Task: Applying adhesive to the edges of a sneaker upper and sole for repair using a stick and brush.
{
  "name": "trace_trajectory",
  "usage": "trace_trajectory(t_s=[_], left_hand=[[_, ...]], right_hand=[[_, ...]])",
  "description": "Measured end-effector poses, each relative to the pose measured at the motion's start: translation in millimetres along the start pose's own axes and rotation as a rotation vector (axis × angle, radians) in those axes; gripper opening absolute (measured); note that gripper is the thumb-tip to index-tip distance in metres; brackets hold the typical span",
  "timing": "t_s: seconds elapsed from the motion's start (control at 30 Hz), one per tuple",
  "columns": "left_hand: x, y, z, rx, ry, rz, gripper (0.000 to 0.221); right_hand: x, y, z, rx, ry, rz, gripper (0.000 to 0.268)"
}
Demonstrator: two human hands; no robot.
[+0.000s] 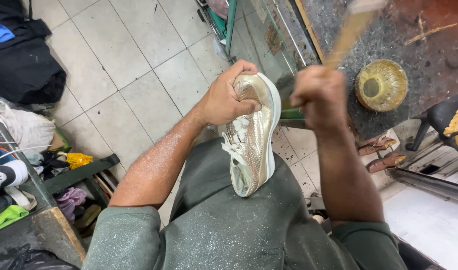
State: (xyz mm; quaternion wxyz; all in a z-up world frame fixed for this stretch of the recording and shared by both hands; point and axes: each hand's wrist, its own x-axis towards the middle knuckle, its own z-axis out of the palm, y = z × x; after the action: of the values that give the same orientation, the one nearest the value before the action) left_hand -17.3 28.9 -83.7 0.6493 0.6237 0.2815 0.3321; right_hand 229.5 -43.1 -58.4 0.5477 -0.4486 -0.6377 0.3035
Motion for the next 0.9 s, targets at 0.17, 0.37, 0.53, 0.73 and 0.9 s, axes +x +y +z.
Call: trace_trajectory(t_s=[0.17, 0.37, 0.53, 0.73, 0.9], left_hand=[[-5.9, -9.6, -9.8, -0.072, 0.001, -0.038, 0.053], [-2.0, -19.7, -6.5, 0.010, 0.117, -0.159, 0.055], [0.4, -14.4, -7.0, 0.083, 0.106, -0.239, 0.056], [-2.3, -8.3, -0.7, 0.126, 0.114, -0.262, 0.053], [-2.5, -11.7, 0.5, 0.143, 0.111, -0.270, 0.054]], right_hand=[[8.1, -22.9, -12.6, 0.280, -0.093, -0.067, 0.026], [-30.5, 16.5, 6.2, 0.141, -0.305, -0.193, 0.073], [-22.0, 3.3, 10.1, -0.229, -0.339, -0.416, 0.059], [-19.0, -23.2, 0.9, -0.509, -0.422, -0.465, 0.073], [-18.0, -31.3, -0.6, -0.497, -0.449, -0.409, 0.057]])
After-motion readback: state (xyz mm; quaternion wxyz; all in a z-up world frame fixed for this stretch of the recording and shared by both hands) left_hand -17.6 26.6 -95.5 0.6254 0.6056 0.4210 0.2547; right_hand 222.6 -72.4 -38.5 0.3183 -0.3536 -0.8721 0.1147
